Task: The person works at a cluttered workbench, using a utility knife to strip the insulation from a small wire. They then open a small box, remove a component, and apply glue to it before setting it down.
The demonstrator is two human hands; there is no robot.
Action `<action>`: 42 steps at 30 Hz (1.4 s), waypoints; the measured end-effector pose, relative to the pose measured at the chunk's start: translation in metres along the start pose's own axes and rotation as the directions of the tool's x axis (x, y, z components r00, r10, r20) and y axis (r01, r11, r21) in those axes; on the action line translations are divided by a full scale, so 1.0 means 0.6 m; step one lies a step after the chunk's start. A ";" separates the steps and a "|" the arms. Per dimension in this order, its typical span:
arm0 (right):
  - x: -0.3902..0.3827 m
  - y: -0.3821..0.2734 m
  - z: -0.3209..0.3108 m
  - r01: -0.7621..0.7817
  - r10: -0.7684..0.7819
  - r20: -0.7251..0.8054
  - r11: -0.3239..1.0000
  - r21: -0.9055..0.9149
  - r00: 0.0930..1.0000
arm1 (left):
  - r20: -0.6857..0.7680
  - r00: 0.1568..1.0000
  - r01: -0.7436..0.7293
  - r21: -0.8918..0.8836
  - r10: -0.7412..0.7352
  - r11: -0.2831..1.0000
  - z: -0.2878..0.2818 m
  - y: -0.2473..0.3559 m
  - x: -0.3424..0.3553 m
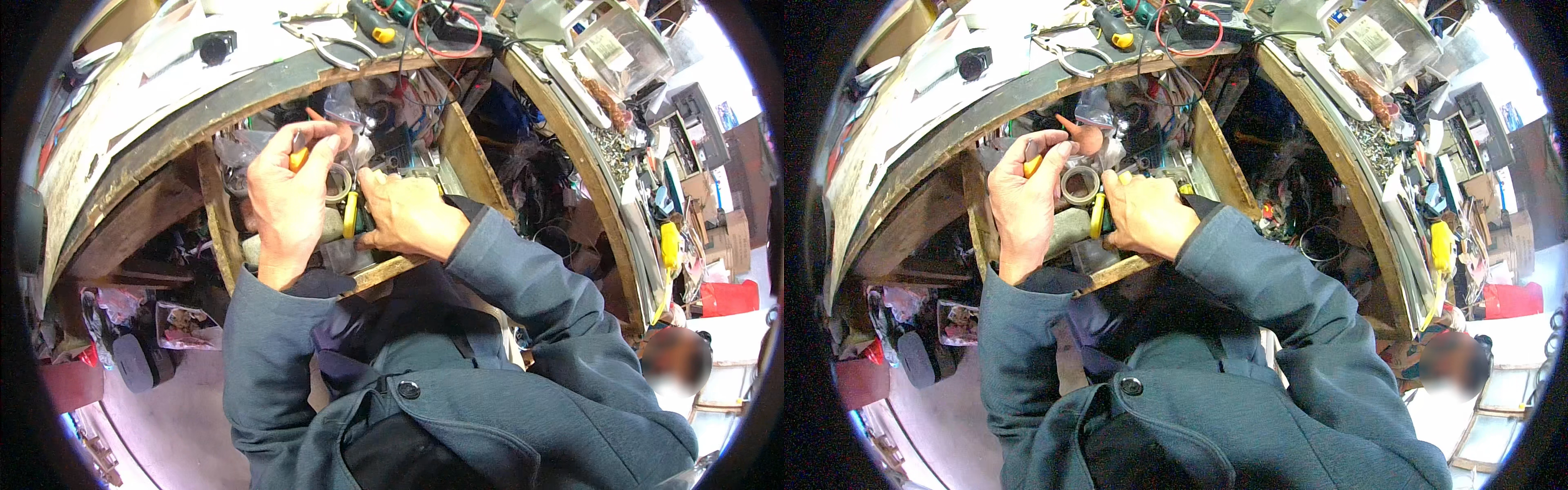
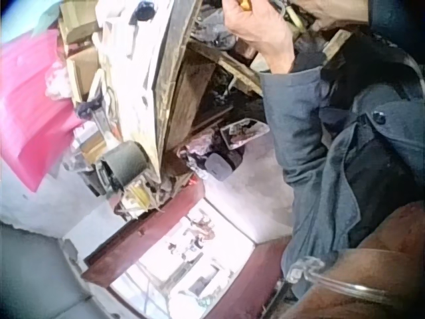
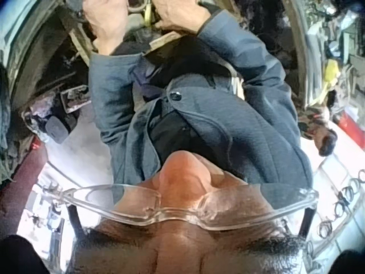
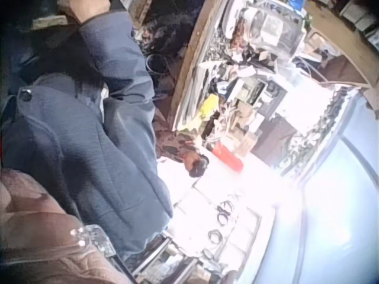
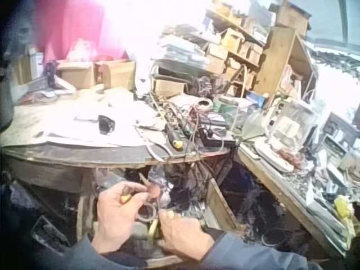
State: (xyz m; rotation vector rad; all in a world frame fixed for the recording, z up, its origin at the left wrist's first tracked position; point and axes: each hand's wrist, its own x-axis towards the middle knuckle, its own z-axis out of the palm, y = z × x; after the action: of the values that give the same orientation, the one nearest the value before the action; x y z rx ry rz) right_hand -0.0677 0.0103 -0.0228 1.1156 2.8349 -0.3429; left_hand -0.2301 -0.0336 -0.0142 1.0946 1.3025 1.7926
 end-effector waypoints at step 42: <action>0.011 0.129 -0.053 -0.234 0.234 -0.004 0.969 -0.075 0.972 | 0.009 0.999 0.038 0.031 -0.038 0.999 0.003 -0.001 0.001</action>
State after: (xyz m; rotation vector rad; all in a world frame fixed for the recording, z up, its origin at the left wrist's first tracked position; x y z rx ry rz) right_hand -0.0195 0.0771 -0.0070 1.4110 2.6473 -0.2191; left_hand -0.2288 -0.0322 -0.0147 1.0865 1.3408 1.7428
